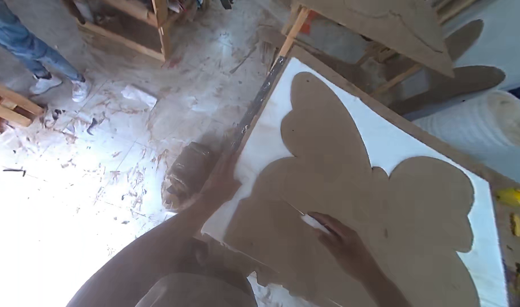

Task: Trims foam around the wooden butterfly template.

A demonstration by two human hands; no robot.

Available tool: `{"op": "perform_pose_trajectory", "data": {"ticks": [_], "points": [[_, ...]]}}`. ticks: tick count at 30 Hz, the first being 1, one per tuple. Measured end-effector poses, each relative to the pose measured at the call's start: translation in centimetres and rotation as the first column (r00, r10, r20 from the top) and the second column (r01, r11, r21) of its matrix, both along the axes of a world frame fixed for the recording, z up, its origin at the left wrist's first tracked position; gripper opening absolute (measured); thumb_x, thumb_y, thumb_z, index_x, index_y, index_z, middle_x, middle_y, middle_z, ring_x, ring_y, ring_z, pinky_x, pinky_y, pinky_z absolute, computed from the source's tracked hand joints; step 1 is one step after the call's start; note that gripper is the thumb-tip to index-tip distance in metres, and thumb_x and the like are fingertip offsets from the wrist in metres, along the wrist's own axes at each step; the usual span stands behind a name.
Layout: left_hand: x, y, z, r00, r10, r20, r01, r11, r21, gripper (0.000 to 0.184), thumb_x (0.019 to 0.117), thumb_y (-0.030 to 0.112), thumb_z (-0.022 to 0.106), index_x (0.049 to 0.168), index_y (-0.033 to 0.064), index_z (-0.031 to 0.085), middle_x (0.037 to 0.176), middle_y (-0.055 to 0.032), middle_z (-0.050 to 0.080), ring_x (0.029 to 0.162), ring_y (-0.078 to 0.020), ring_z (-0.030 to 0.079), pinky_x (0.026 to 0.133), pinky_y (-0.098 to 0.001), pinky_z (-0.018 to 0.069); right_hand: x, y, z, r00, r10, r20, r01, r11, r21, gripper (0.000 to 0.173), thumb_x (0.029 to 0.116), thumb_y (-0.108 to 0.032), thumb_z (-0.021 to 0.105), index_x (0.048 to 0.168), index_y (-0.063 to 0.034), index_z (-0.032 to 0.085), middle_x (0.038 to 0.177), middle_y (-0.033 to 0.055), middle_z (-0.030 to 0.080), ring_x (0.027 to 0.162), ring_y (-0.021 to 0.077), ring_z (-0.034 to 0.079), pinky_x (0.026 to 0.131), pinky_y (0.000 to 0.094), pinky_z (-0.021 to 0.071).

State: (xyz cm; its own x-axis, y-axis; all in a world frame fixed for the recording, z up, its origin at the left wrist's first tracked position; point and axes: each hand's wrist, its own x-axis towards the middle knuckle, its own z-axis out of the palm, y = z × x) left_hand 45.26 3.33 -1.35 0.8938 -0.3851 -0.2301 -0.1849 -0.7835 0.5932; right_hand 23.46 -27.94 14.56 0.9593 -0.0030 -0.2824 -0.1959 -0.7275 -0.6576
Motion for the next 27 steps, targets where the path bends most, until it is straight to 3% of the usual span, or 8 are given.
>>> {"op": "perform_pose_trajectory", "data": {"ticks": [2, 4, 7, 12, 16, 24, 27], "points": [[-0.6, 0.3, 0.5, 0.995, 0.038, -0.097, -0.041, 0.999, -0.027, 0.108, 0.0833, 0.05, 0.075, 0.166, 0.0243, 0.012, 0.172, -0.003, 0.016, 0.153, -0.0338, 0.027, 0.11, -0.0642, 0.0425, 2.4, -1.8, 1.6, 0.992, 0.125, -0.028, -0.127, 0.987, -0.095, 0.043, 0.1015, -0.053, 0.053, 0.14, -0.0367, 0.062, 0.115, -0.0099, 0.069, 0.094, 0.0066, 0.067, 0.078, 0.0331, 0.0609], [-0.6, 0.4, 0.1, 0.992, 0.032, -0.119, -0.037, 0.999, -0.035, 0.106, 0.0839, 0.051, 0.074, 0.166, 0.0262, 0.012, 0.172, 0.0001, 0.017, 0.154, -0.0325, 0.025, 0.111, -0.0639, 0.0406, 4.9, -2.9, 3.0, 0.968, 0.239, -0.072, -0.248, 0.95, -0.19, 0.04, 0.102, -0.054, 0.052, 0.14, -0.0446, 0.061, 0.107, -0.0121, 0.067, 0.089, 0.004, 0.065, 0.074, 0.0322, 0.0593], [-0.1, 0.8, 0.1, 0.993, -0.009, -0.115, 0.005, 0.999, -0.035, 0.101, 0.085, 0.049, 0.075, 0.166, 0.0312, 0.017, 0.17, 0.0021, 0.023, 0.153, -0.0309, 0.029, 0.11, -0.0638, 0.042, 9.0, -3.9, 4.0, 0.906, 0.388, -0.17, -0.421, 0.864, -0.274, 0.039, 0.1014, -0.057, 0.052, 0.14, -0.0529, 0.057, 0.109, -0.0149, 0.066, 0.09, 0.0022, 0.065, 0.075, 0.0342, 0.0605], [0.9, 1.0, -0.7, 0.996, -0.029, -0.079, 0.028, 0.999, -0.018, 0.093, 0.0893, 0.049, 0.071, 0.165, 0.0352, 0.019, 0.169, 0.0062, 0.025, 0.152, -0.0282, 0.03, 0.109, -0.0612, 0.0435, 15.5, -3.5, 3.4, 0.763, 0.602, -0.235, -0.646, 0.692, -0.322, 0.039, 0.1031, -0.058, 0.048, 0.141, -0.0545, 0.054, 0.105, -0.0151, 0.066, 0.087, 0.0005, 0.064, 0.074, 0.0329, 0.0597], [0.5, 0.9, -1.5, 0.998, -0.014, -0.056, 0.011, 0.999, -0.041, 0.087, 0.0892, 0.056, 0.071, 0.162, 0.0369, 0.027, 0.166, 0.0079, 0.032, 0.149, -0.0256, 0.036, 0.107, -0.0569, 0.0479, 18.0, -2.8, 2.2, 0.704, 0.673, -0.227, -0.707, 0.633, -0.315, 0.039, 0.1036, -0.053, 0.05, 0.141, -0.0481, 0.058, 0.1, -0.0137, 0.064, 0.081, 0.0004, 0.062, 0.068, 0.0299, 0.0586], [0.4, 1.1, -2.4, 1.0, 0.011, 0.008, -0.01, 0.998, -0.064, 0.084, 0.0895, 0.051, 0.071, 0.161, 0.0365, 0.03, 0.165, 0.0089, 0.035, 0.148, -0.0222, 0.038, 0.11, -0.0532, 0.0467, 20.7, -2.4, 0.3, 0.65, 0.697, -0.304, -0.76, 0.609, -0.228, 0.038, 0.104, -0.052, 0.05, 0.14, -0.0477, 0.058, 0.098, -0.0134, 0.064, 0.081, 0.0007, 0.062, 0.069, 0.0278, 0.0575], [0.4, 0.9, -2.2, 1.0, 0.0, 0.008, 0.0, 0.998, -0.056, 0.083, 0.0903, 0.049, 0.071, 0.161, 0.0363, 0.031, 0.165, 0.0092, 0.035, 0.149, -0.0219, 0.037, 0.112, -0.0514, 0.045, 21.9, -1.6, 0.7, 0.614, 0.716, -0.332, -0.788, 0.572, -0.226, 0.038, 0.1045, -0.051, 0.05, 0.14, -0.0446, 0.06, 0.106, -0.014, 0.068, 0.088, 0.0001, 0.065, 0.077, 0.0281, 0.0592]]}}
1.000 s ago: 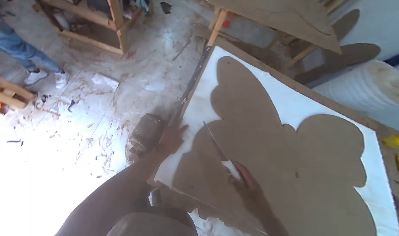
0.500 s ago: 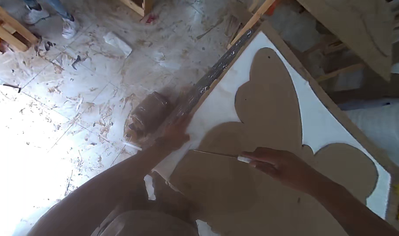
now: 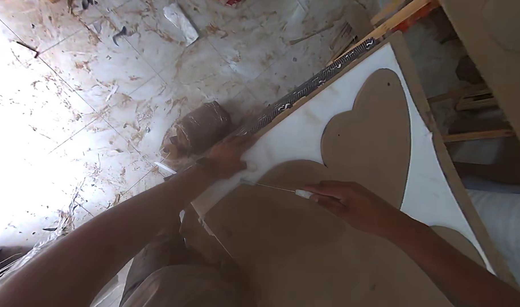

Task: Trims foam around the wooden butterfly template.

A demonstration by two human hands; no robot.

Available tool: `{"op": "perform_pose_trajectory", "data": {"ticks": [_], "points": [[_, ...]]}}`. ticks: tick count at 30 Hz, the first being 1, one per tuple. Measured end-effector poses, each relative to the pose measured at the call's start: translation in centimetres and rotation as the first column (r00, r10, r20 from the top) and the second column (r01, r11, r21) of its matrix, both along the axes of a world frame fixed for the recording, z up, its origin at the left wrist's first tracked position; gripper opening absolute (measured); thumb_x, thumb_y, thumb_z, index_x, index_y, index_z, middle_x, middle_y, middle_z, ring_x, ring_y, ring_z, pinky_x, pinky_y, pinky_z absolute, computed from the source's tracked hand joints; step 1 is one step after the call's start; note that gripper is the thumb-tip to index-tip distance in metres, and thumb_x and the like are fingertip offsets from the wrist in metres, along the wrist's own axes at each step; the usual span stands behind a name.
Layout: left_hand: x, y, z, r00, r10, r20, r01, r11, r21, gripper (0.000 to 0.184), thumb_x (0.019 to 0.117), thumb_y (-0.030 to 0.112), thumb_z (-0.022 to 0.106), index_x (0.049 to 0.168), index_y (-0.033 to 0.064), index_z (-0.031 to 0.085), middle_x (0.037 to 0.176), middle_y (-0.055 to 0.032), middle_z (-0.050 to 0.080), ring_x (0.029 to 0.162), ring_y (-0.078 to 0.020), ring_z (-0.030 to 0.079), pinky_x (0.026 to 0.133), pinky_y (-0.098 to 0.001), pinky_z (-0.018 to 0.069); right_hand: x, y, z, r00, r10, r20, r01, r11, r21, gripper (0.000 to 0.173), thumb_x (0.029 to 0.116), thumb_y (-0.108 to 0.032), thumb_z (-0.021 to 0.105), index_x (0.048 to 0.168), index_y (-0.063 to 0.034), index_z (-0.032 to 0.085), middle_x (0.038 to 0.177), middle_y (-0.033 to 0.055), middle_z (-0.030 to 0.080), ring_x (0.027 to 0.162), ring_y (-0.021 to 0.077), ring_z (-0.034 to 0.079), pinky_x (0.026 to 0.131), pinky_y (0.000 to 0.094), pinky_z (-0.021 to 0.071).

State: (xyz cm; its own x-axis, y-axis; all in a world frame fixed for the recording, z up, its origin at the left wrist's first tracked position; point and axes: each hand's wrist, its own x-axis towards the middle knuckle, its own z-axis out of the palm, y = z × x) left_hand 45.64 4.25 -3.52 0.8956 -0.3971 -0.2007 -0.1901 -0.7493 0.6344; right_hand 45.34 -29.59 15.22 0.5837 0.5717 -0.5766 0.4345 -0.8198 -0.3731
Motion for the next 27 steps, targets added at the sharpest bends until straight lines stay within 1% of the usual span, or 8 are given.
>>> {"op": "perform_pose_trajectory", "data": {"ticks": [3, 7, 12, 15, 17, 20, 24, 27], "points": [[0.1, 0.0, 0.0, 1.0, 0.015, -0.007, -0.015, 1.0, 0.004, 0.082, 0.0899, 0.051, 0.071, 0.161, 0.0379, 0.031, 0.164, 0.0105, 0.035, 0.149, -0.0209, 0.037, 0.111, -0.0523, 0.0457, 1.7, 0.3, 1.6, 0.995, 0.101, 0.023, -0.099, 0.994, -0.053, 0.04, 0.1047, -0.053, 0.047, 0.14, -0.0435, 0.061, 0.112, -0.014, 0.069, 0.093, 0.0001, 0.066, 0.082, 0.0306, 0.0597], [-0.1, 0.1, 0.1, 1.0, 0.016, -0.023, -0.016, 1.0, 0.02, 0.082, 0.0901, 0.053, 0.069, 0.161, 0.0385, 0.031, 0.164, 0.0128, 0.034, 0.149, -0.0197, 0.037, 0.108, -0.0519, 0.0474, 2.4, 1.9, 1.4, 0.971, 0.225, 0.081, -0.218, 0.972, -0.087, 0.039, 0.1051, -0.053, 0.045, 0.138, -0.0418, 0.062, 0.106, -0.0122, 0.069, 0.088, 0.0035, 0.066, 0.077, 0.0338, 0.0593], [0.0, 0.1, -0.1, 0.999, 0.03, -0.024, -0.029, 0.999, 0.025, 0.084, 0.0881, 0.046, 0.073, 0.16, 0.0399, 0.031, 0.164, 0.0148, 0.033, 0.149, -0.0187, 0.036, 0.108, -0.0512, 0.0473, 4.5, 3.7, 0.6, 0.907, 0.386, 0.169, -0.385, 0.922, -0.042, 0.038, 0.1059, -0.051, 0.044, 0.136, -0.0392, 0.064, 0.096, -0.0093, 0.065, 0.074, 0.0061, 0.063, 0.062, 0.0324, 0.0558], [0.0, 0.2, -0.1, 1.0, 0.016, -0.023, -0.016, 1.0, 0.014, 0.084, 0.0886, 0.044, 0.073, 0.161, 0.039, 0.031, 0.164, 0.0144, 0.034, 0.149, -0.0184, 0.036, 0.112, -0.0484, 0.0449, 6.6, 3.0, 1.1, 0.896, 0.425, 0.124, -0.424, 0.905, -0.038, 0.038, 0.1049, -0.052, 0.046, 0.136, -0.0396, 0.064, 0.098, -0.0105, 0.066, 0.076, 0.0048, 0.064, 0.065, 0.0322, 0.0576], [0.2, 0.2, 0.0, 0.999, 0.022, -0.028, -0.021, 1.0, 0.007, 0.084, 0.0883, 0.047, 0.072, 0.161, 0.0401, 0.031, 0.164, 0.0143, 0.034, 0.149, -0.0188, 0.036, 0.113, -0.0502, 0.0442, 8.1, 2.4, 1.0, 0.902, 0.421, 0.097, -0.421, 0.907, -0.022, 0.037, 0.1038, -0.052, 0.049, 0.134, -0.0404, 0.066, 0.095, -0.011, 0.065, 0.075, 0.0046, 0.063, 0.065, 0.0331, 0.0577], [0.2, 0.4, 0.0, 0.999, 0.029, -0.039, -0.029, 1.0, -0.009, 0.083, 0.0881, 0.055, 0.071, 0.16, 0.0407, 0.031, 0.165, 0.0129, 0.033, 0.149, -0.0209, 0.037, 0.11, -0.0551, 0.0451, 9.9, 3.0, -0.7, 0.876, 0.476, 0.084, -0.479, 0.878, 0.021, 0.038, 0.104, -0.053, 0.048, 0.136, -0.0416, 0.064, 0.092, -0.0102, 0.062, 0.069, 0.0051, 0.061, 0.058, 0.0328, 0.0549], [0.3, 0.5, 0.4, 0.998, 0.015, -0.061, -0.016, 1.0, -0.017, 0.082, 0.0899, 0.056, 0.068, 0.161, 0.04, 0.03, 0.166, 0.0126, 0.032, 0.15, -0.0192, 0.035, 0.113, -0.0522, 0.0427, 12.9, 4.5, -3.0, 0.811, 0.582, 0.061, -0.585, 0.804, 0.103, 0.039, 0.1052, -0.055, 0.044, 0.14, -0.0453, 0.06, 0.096, -0.0094, 0.063, 0.073, 0.0046, 0.062, 0.059, 0.031, 0.0543], [0.3, 0.4, 0.4, 0.999, 0.021, -0.045, -0.023, 0.999, -0.038, 0.082, 0.0895, 0.054, 0.07, 0.161, 0.0393, 0.031, 0.165, 0.0126, 0.034, 0.149, -0.0183, 0.036, 0.111, -0.0497, 0.0459, 14.4, 4.5, -3.8, 0.801, 0.598, 0.033, -0.597, 0.793, 0.123, 0.039, 0.1046, -0.055, 0.046, 0.138, -0.0438, 0.063, 0.094, -0.0087, 0.063, 0.074, 0.0047, 0.062, 0.06, 0.0308, 0.0541]]}}
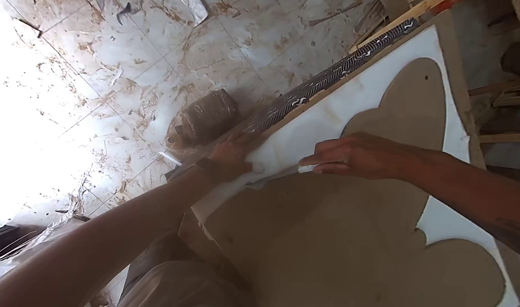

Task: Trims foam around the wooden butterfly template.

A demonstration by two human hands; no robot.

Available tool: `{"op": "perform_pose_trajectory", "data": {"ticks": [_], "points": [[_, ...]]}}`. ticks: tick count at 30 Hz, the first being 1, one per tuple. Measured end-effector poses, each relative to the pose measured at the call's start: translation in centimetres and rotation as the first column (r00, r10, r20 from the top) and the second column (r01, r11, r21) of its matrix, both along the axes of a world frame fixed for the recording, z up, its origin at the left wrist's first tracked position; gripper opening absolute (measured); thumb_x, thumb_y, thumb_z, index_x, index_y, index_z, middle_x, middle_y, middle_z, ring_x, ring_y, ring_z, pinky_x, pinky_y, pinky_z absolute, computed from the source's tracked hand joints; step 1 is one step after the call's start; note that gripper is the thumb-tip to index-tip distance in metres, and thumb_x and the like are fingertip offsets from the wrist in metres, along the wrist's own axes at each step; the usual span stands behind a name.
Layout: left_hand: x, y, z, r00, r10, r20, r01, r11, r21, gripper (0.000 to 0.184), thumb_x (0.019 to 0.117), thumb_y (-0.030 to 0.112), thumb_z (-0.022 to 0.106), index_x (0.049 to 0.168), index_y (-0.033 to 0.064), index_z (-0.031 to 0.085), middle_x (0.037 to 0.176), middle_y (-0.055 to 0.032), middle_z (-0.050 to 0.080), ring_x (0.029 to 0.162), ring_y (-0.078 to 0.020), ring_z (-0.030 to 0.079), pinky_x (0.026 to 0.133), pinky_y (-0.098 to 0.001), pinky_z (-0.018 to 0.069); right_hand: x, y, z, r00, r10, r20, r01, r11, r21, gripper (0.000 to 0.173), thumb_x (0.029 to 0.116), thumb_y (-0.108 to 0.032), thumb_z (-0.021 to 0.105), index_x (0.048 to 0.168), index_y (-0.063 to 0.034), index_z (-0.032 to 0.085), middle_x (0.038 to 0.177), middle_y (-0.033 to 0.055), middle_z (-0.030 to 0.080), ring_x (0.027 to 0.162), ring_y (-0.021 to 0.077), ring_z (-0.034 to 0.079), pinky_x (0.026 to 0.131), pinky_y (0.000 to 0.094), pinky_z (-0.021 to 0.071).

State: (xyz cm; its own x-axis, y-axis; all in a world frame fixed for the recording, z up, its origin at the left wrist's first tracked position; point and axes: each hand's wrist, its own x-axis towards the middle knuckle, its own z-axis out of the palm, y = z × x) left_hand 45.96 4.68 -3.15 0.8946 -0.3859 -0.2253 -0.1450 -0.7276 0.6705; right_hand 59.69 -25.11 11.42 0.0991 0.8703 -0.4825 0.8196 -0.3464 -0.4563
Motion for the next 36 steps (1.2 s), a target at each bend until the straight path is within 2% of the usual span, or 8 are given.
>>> {"op": "perform_pose_trajectory", "data": {"ticks": [6, 10, 15, 18, 20, 23, 27, 36], "points": [[0.1, 0.1, -0.1, 1.0, -0.001, -0.007, 0.001, 1.0, 0.015, 0.08, 0.0902, 0.059, 0.067, 0.16, 0.0409, 0.032, 0.165, 0.0142, 0.033, 0.149, -0.0175, 0.036, 0.111, -0.0493, 0.0459, 2.5, -0.9, -1.4, 0.998, -0.012, -0.066, 0.009, 0.999, -0.036, 0.038, 0.1037, -0.056, 0.047, 0.136, -0.0443, 0.064, 0.097, -0.0105, 0.064, 0.079, 0.0018, 0.063, 0.065, 0.0285, 0.0565], [0.2, 0.1, -0.3, 1.0, -0.009, -0.021, 0.009, 1.0, 0.022, 0.081, 0.0898, 0.05, 0.07, 0.16, 0.0412, 0.031, 0.166, 0.0157, 0.03, 0.15, -0.0174, 0.035, 0.108, -0.0505, 0.0472, 4.0, -2.0, -1.5, 0.998, -0.016, -0.058, 0.014, 0.999, -0.031, 0.039, 0.1033, -0.056, 0.048, 0.136, -0.0428, 0.065, 0.098, -0.0106, 0.065, 0.08, 0.0019, 0.064, 0.066, 0.0288, 0.0574], [0.1, 0.3, -0.4, 1.0, 0.007, -0.014, -0.007, 1.0, 0.0, 0.076, 0.0917, 0.052, 0.067, 0.159, 0.0424, 0.033, 0.165, 0.0173, 0.031, 0.15, -0.0159, 0.035, 0.11, -0.0501, 0.0454, 5.4, -5.2, 2.1, 0.996, -0.064, 0.062, 0.068, 0.995, -0.066, 0.042, 0.101, -0.063, 0.046, 0.137, -0.0492, 0.062, 0.107, -0.0146, 0.068, 0.09, 0.0015, 0.067, 0.072, 0.0341, 0.0602], [0.1, 0.2, -0.5, 1.0, 0.017, -0.007, -0.017, 1.0, -0.009, 0.075, 0.0918, 0.054, 0.066, 0.159, 0.0432, 0.034, 0.165, 0.0182, 0.032, 0.15, -0.0154, 0.035, 0.11, -0.0496, 0.0457, 5.3, -6.1, 6.1, 0.989, -0.105, 0.107, 0.108, 0.994, -0.026, 0.043, 0.0983, -0.065, 0.049, 0.136, -0.0502, 0.062, 0.1, -0.0152, 0.066, 0.079, -0.0001, 0.064, 0.062, 0.0315, 0.0571], [0.0, 0.3, -0.6, 1.0, 0.022, -0.02, -0.022, 1.0, -0.011, 0.076, 0.0914, 0.049, 0.069, 0.159, 0.0433, 0.034, 0.165, 0.018, 0.032, 0.15, -0.0154, 0.035, 0.111, -0.0491, 0.0454, 5.3, -5.0, 8.2, 0.989, -0.084, 0.119, 0.087, 0.996, -0.015, 0.043, 0.098, -0.065, 0.051, 0.138, -0.0509, 0.061, 0.101, -0.0142, 0.066, 0.078, 0.0011, 0.063, 0.061, 0.032, 0.0567], [-0.1, 0.2, -0.6, 0.999, 0.022, -0.03, -0.023, 0.999, -0.03, 0.077, 0.0908, 0.047, 0.072, 0.159, 0.0411, 0.036, 0.164, 0.0164, 0.033, 0.15, -0.0157, 0.035, 0.112, -0.0487, 0.0456, 3.7, -0.3, 9.1, 0.983, 0.082, 0.166, -0.084, 0.996, 0.007, 0.043, 0.1014, -0.065, 0.042, 0.133, -0.0472, 0.065, 0.095, -0.0114, 0.066, 0.072, 0.0052, 0.064, 0.054, 0.034, 0.0522], [0.0, 0.0, -0.7, 0.999, 0.029, -0.015, -0.03, 0.999, -0.023, 0.076, 0.0907, 0.049, 0.069, 0.159, 0.0426, 0.035, 0.163, 0.0171, 0.035, 0.149, -0.0163, 0.036, 0.111, -0.0506, 0.0456, 3.5, 5.1, 7.4, 0.947, 0.276, 0.165, -0.28, 0.96, -0.003, 0.042, 0.1042, -0.059, 0.038, 0.128, -0.0419, 0.069, 0.09, -0.0091, 0.061, 0.065, 0.0076, 0.059, 0.05, 0.0338, 0.0474], [0.1, 0.2, -0.9, 0.999, 0.033, -0.009, -0.033, 0.998, -0.057, 0.077, 0.0896, 0.044, 0.07, 0.158, 0.0416, 0.036, 0.164, 0.016, 0.034, 0.149, -0.0171, 0.035, 0.112, -0.0513, 0.0423, 5.5, 8.5, 5.4, 0.909, 0.403, 0.106, -0.4, 0.915, -0.046, 0.044, 0.104, -0.058, 0.038, 0.121, -0.0377, 0.072, 0.088, -0.0081, 0.061, 0.064, 0.0088, 0.06, 0.05, 0.0353, 0.0485]]}}
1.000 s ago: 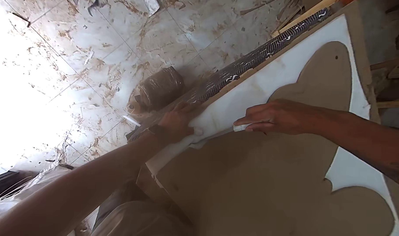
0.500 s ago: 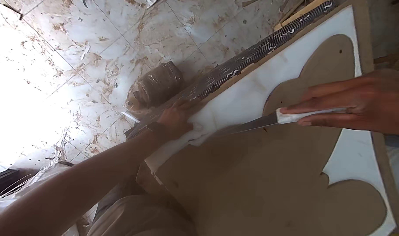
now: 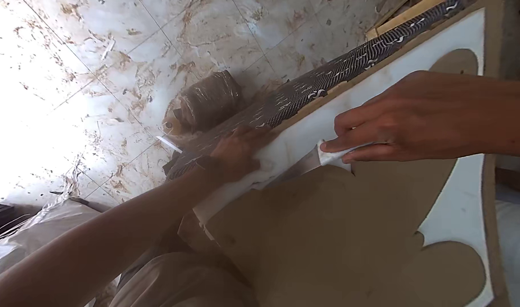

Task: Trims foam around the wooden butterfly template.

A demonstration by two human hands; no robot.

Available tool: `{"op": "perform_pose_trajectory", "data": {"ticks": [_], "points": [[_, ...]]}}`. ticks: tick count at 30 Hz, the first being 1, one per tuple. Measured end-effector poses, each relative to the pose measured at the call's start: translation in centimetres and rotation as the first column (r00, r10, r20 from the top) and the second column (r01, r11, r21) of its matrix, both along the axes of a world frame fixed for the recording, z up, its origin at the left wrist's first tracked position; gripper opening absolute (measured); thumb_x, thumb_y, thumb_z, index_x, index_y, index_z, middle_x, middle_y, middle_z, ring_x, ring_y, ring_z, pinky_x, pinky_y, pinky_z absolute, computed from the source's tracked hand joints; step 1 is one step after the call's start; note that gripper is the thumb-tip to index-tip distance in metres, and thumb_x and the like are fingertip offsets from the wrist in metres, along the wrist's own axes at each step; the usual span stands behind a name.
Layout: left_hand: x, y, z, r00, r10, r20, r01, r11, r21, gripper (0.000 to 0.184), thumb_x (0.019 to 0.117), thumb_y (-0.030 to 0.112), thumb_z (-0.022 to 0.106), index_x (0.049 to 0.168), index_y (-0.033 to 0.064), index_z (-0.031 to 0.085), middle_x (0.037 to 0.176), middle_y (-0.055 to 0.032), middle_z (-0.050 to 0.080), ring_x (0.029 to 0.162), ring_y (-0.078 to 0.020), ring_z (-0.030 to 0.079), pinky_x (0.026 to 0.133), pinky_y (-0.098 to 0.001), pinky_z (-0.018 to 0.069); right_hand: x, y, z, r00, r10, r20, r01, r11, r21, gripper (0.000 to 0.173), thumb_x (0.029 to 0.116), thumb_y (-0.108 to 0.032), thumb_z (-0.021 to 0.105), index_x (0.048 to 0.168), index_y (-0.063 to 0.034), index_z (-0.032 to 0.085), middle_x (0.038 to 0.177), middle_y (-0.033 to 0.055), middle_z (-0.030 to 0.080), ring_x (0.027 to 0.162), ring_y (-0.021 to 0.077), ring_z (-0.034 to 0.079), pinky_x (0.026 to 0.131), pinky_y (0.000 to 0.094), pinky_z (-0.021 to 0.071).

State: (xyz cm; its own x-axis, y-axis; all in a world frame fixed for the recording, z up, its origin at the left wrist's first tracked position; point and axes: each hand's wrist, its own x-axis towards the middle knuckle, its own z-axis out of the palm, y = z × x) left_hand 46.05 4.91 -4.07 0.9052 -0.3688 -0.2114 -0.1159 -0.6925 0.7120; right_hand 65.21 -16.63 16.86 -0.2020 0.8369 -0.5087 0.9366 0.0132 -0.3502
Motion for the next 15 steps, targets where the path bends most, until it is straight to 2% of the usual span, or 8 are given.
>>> {"op": "perform_pose_trajectory", "data": {"ticks": [4, 10, 15], "points": [[0.0, 0.1, -0.1, 1.0, -0.007, -0.017, 0.007, 1.0, 0.006, 0.079, 0.0888, 0.041, 0.07, 0.159, 0.0421, 0.035, 0.164, 0.0162, 0.033, 0.15, -0.0174, 0.034, 0.113, -0.0504, 0.0415, -0.6, 1.4, -1.6, 0.999, 0.045, -0.012, -0.045, 0.999, -0.015, 0.041, 0.1043, -0.055, 0.04, 0.119, -0.0348, 0.073, 0.086, -0.0064, 0.06, 0.06, 0.0106, 0.058, 0.048, 0.0352, 0.0468], [0.0, 0.0, 0.0, 1.0, -0.006, -0.02, 0.006, 1.0, 0.006, 0.08, 0.0875, 0.04, 0.071, 0.158, 0.042, 0.035, 0.164, 0.0166, 0.033, 0.149, -0.0191, 0.034, 0.112, -0.0509, 0.0413, -1.3, 3.4, -2.7, 0.997, 0.07, 0.013, -0.07, 0.997, -0.014, 0.033, 0.1029, -0.05, 0.047, 0.104, -0.0303, 0.073, 0.078, -0.004, 0.054, 0.055, 0.0133, 0.053, 0.044, 0.035, 0.0402], [0.1, 0.1, -0.2, 1.0, 0.0, -0.018, -0.001, 1.0, -0.01, 0.076, 0.0897, 0.043, 0.07, 0.158, 0.0418, 0.036, 0.164, 0.017, 0.033, 0.15, -0.0174, 0.034, 0.113, -0.0498, 0.0405, 1.3, 3.4, -2.3, 0.999, 0.022, 0.026, -0.021, 1.0, -0.023, 0.033, 0.1018, -0.054, 0.05, 0.116, -0.0358, 0.074, 0.091, -0.0053, 0.064, 0.066, 0.0138, 0.063, 0.053, 0.0402, 0.0505]]}}
